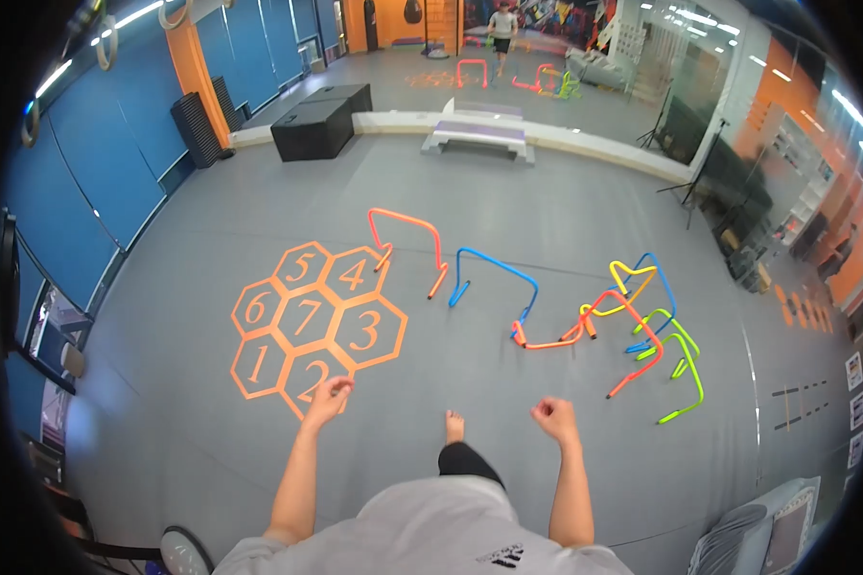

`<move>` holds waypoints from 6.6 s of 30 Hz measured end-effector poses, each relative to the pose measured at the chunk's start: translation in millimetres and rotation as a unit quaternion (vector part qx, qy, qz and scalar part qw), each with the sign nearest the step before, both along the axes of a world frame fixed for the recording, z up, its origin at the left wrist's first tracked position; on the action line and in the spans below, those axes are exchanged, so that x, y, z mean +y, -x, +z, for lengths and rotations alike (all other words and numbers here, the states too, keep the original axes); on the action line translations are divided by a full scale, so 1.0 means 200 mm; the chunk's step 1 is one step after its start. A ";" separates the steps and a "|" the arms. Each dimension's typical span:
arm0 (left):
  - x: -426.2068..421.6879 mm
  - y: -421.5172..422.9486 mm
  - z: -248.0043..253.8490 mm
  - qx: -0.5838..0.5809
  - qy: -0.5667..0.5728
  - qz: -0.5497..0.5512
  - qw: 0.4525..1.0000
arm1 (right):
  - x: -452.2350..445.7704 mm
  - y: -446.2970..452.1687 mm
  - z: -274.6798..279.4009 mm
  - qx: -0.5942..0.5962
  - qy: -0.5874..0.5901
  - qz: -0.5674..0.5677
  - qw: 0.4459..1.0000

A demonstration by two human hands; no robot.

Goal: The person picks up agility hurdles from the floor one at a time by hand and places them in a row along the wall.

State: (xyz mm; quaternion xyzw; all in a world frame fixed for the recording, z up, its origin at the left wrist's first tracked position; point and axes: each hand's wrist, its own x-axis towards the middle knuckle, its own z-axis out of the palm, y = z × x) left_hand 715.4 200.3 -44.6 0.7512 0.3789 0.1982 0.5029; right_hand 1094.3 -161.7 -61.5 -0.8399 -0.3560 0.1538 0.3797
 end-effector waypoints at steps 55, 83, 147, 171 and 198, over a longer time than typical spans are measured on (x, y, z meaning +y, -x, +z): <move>4.76 -3.33 -1.87 0.612 0.038 -0.494 0.616 | 5.17 -2.47 -1.75 0.292 0.491 0.236 0.786; 4.52 -6.04 0.45 0.185 -0.380 -0.812 0.402 | 4.88 -3.26 0.10 0.238 0.235 -0.321 0.886; 0.55 -0.57 1.28 -0.446 0.342 -0.823 0.086 | 3.96 2.81 1.45 -0.407 0.185 -0.883 0.143; -2.10 1.04 0.42 0.091 0.317 -0.934 0.141 | 1.26 4.75 0.95 -0.257 -0.302 -0.908 0.134; -4.04 4.01 0.42 0.073 -0.046 -0.994 -0.059 | -0.66 7.59 0.71 0.009 -0.182 -0.981 0.063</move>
